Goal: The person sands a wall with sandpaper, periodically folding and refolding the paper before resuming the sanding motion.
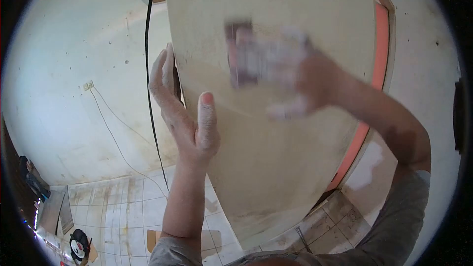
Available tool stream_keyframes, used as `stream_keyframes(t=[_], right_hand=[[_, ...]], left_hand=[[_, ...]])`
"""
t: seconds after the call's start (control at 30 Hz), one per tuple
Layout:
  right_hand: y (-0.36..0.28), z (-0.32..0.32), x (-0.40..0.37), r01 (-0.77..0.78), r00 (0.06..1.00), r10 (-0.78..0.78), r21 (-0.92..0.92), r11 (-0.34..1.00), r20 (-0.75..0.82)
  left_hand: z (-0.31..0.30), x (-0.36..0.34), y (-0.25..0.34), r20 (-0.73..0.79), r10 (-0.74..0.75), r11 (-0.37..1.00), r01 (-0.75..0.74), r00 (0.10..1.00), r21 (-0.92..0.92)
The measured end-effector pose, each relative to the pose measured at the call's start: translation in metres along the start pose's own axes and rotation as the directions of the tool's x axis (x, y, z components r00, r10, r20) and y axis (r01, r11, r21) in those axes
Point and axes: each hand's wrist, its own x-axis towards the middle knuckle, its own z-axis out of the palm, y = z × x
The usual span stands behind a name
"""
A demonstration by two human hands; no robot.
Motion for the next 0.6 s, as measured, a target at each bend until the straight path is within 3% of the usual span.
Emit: stream_keyframes(t=[0.1, 0.2, 0.27, 0.37, 0.47, 0.6], right_hand=[[-0.017, 0.011, -0.021, 0.124, 0.972, -0.119, -0.012, 0.992, 0.202], [0.025, -0.018, -0.006, 0.094, 0.993, -0.078, -0.206, 0.974, 0.086], [0.046, -0.044, 0.004, -0.086, 0.996, 0.091, -0.385, 0.919, -0.007], [0.072, -0.063, 0.018, -0.225, 0.974, 0.196, -0.457, 0.861, -0.109], [0.071, -0.047, 0.017, -0.238, 0.960, 0.166, -0.341, 0.910, -0.227], [0.011, -0.020, 0.007, -0.163, 0.986, 0.144, -0.269, 0.949, -0.086]], left_hand=[[-0.001, 0.000, 0.003, 0.024, 0.032, 0.999, -0.032, 0.999, 0.022], [-0.002, -0.002, 0.003, 0.046, 0.055, 0.998, -0.055, 0.997, 0.007], [-0.004, 0.001, 0.001, 0.061, 0.067, 0.998, -0.068, 0.996, 0.014], [-0.005, -0.001, 0.002, 0.065, 0.068, 0.997, -0.071, 0.996, 0.036], [-0.004, -0.003, 0.000, 0.070, 0.044, 0.999, -0.045, 0.997, 0.014], [-0.004, -0.004, -0.002, 0.074, 0.063, 0.998, -0.065, 0.995, 0.021]])
